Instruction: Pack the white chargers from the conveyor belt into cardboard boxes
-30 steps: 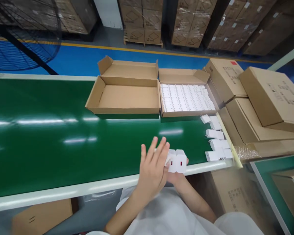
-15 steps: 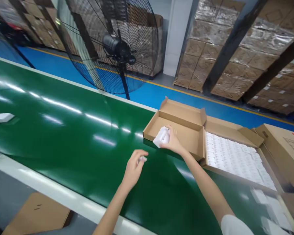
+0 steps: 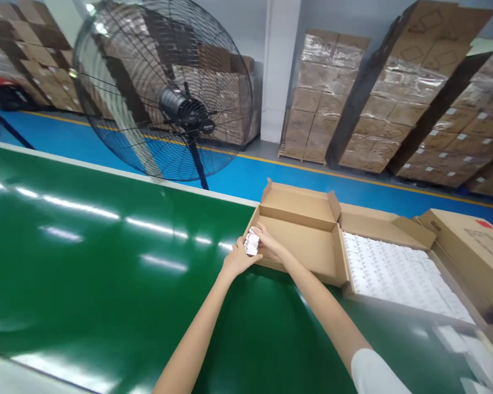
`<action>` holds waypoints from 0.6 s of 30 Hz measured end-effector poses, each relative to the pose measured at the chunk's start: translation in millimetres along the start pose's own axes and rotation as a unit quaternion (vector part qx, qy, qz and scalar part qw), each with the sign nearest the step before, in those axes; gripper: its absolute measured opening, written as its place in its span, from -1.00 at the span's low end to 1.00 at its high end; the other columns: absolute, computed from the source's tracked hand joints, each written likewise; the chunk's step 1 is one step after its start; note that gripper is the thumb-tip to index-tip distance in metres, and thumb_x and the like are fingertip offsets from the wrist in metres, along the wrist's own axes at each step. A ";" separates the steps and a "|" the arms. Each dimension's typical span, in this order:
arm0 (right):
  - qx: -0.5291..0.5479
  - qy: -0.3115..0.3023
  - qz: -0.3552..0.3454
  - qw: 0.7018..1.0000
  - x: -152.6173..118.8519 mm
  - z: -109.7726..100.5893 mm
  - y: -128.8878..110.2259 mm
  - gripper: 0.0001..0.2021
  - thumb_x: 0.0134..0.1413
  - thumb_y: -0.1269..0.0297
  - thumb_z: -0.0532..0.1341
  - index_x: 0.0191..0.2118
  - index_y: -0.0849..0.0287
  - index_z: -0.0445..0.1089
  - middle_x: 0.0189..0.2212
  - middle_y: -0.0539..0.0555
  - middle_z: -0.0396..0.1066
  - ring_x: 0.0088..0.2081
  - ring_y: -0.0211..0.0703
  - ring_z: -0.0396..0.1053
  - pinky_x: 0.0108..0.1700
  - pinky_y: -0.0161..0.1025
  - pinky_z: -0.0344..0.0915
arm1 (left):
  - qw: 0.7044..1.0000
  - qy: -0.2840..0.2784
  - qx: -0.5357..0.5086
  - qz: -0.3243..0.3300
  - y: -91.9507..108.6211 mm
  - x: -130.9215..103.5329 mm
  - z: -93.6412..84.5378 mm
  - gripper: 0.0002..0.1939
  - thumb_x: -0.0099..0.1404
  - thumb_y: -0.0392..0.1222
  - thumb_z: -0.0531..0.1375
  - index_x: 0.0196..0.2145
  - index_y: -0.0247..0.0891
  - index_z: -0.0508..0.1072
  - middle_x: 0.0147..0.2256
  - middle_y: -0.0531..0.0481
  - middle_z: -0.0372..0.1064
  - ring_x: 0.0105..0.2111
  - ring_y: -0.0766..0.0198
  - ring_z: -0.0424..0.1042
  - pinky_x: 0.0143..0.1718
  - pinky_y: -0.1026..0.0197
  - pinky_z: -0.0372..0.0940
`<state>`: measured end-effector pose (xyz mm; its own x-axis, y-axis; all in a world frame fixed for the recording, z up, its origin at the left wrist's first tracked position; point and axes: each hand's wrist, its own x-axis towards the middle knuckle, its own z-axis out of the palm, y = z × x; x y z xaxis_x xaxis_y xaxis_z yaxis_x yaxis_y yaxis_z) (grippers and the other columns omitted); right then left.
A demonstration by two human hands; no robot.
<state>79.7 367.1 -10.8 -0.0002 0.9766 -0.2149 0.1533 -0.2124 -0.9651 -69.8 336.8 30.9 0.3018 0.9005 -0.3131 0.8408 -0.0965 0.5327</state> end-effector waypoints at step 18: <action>0.155 0.090 -0.050 0.983 -147.5 -34.0 -29.0 -0.83 0.16 0.37 0.15 -0.14 0.15 0.40 -0.20 0.01 0.46 -0.15 -0.19 0.42 -0.07 -0.20 0.33 | 0.985 0.022 0.144 -0.088 47.7 0.6 -11.7 -0.27 0.08 0.07 0.10 0.03 -0.63 0.19 -0.06 -0.53 0.38 -0.06 -0.22 0.42 -0.13 -0.06 0.29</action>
<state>108.9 230.4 54.0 0.1801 0.9770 -0.1144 -0.1469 -0.0883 -0.9852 -34.8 337.7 65.3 0.1244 0.9312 -0.3426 0.9732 -0.0471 0.2253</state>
